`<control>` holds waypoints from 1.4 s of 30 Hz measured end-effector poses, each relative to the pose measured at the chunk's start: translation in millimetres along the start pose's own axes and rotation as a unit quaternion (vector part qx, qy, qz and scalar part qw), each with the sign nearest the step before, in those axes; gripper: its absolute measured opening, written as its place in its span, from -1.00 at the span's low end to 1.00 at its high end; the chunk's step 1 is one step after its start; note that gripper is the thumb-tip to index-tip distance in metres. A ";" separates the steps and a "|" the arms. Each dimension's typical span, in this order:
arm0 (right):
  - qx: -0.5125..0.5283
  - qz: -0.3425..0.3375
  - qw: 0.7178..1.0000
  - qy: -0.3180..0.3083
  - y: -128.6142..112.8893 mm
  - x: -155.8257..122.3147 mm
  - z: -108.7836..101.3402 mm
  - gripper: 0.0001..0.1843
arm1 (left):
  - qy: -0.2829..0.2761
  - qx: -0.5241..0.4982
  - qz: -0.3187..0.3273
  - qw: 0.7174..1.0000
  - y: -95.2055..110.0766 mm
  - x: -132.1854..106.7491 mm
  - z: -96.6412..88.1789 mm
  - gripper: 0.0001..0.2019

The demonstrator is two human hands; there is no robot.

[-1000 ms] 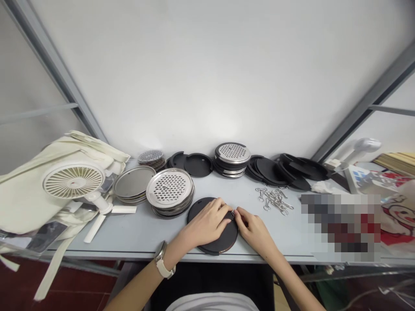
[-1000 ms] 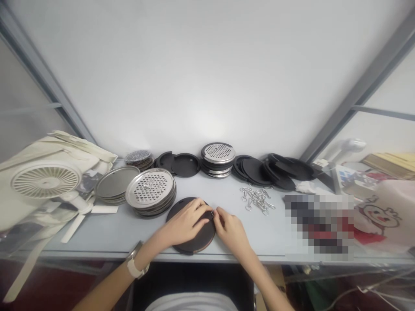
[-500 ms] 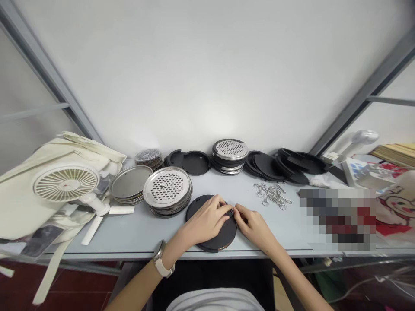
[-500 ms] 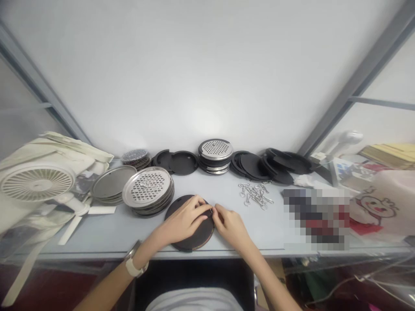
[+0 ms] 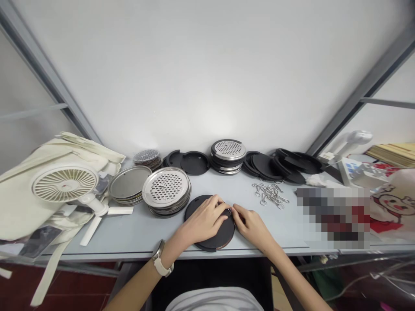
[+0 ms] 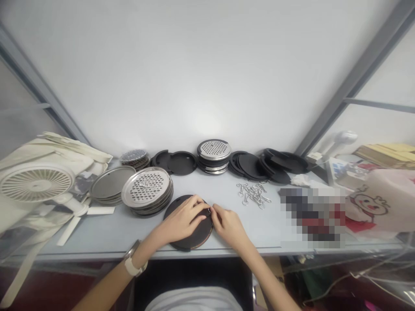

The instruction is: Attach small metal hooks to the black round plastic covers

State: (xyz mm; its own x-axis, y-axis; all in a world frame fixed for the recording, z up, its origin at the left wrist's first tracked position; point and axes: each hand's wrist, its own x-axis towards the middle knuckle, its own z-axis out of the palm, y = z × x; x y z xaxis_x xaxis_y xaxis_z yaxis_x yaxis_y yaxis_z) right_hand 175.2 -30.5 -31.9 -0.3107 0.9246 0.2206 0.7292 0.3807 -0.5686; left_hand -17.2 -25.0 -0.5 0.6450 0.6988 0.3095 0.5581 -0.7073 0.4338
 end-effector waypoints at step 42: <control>0.033 -0.005 0.999 -0.003 1.0 0.3 -3.1 -0.66 | 0.001 0.012 -0.002 1.000 2.7 1.3 0.9 -0.79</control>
State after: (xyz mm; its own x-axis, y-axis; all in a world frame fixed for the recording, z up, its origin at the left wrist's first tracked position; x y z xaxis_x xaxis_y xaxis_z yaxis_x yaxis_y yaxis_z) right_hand 177.7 -29.8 -30.0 -0.3219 0.9204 0.2220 0.6840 0.3882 -0.6176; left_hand -14.5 -26.1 0.3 0.6416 0.7017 0.3098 0.5733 -0.7069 0.4142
